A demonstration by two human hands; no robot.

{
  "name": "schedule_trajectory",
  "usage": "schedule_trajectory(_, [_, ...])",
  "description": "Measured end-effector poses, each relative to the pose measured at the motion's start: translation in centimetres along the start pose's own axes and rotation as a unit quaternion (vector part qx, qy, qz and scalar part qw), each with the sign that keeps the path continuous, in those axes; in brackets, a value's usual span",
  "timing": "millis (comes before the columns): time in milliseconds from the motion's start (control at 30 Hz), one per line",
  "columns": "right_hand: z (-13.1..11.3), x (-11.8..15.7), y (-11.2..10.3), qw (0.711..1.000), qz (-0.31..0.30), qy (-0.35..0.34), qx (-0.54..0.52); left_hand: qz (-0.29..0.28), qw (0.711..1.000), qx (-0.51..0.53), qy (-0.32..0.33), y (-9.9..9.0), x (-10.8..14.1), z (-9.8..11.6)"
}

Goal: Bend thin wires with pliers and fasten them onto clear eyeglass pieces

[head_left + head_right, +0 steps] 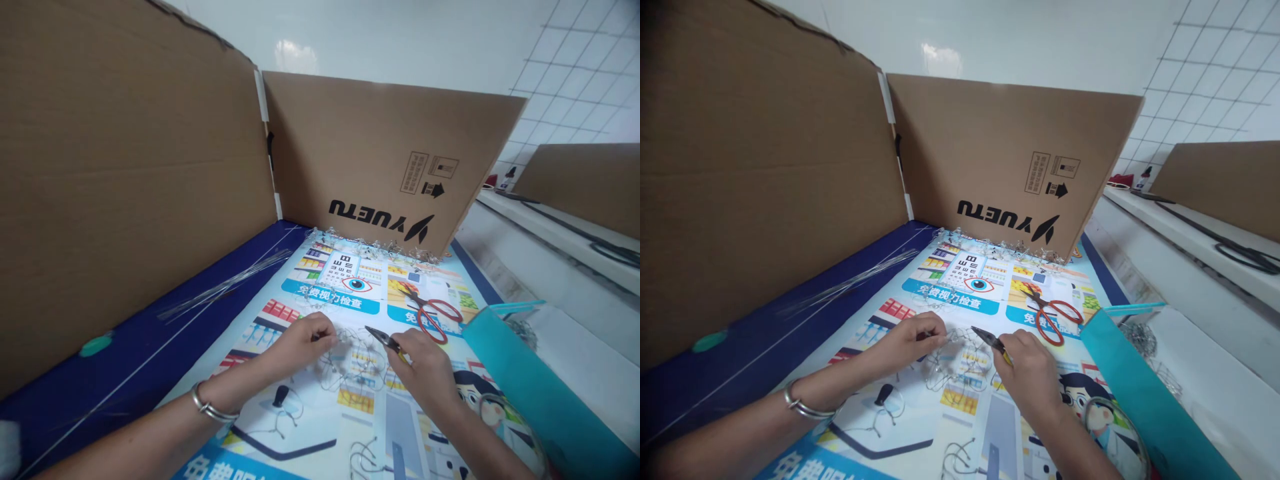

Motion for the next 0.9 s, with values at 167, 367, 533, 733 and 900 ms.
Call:
schedule_trajectory(167, [0.0, 0.3, 0.1, 0.999, 0.025, 0.002, -0.027, -0.003, 1.0, 0.009, -0.025, 0.3, 0.1, -0.6])
schedule_trajectory(367, [-0.1, 0.5, 0.2, 0.998, 0.041, 0.011, -0.045, -0.008, 0.999, 0.045, -0.006, 0.3, 0.3, -0.3])
schedule_trajectory(533, [-0.5, 0.4, -0.2, 0.997, 0.053, -0.014, -0.057, -0.019, 0.997, 0.07, 0.006, 0.3, 0.5, 0.2])
schedule_trajectory(733, [-1.6, -0.1, -0.5, 0.996, 0.039, -0.059, -0.046, -0.027, 0.995, 0.095, -0.02, 0.5, 0.8, 0.4])
schedule_trajectory(900, [-2.5, -0.1, -0.1, 0.996, 0.0, -0.087, -0.027, -0.047, 0.991, 0.119, -0.032, 1.0, 1.3, 0.5])
Point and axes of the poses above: each hand's wrist, its own x-axis away from the middle knuckle, its own y-axis out of the palm, z = x × y, the point moved 9 cm from there along -x, towards the middle knuckle, and after that the axes turned 14 degrees about z, right-handed, at the moved point
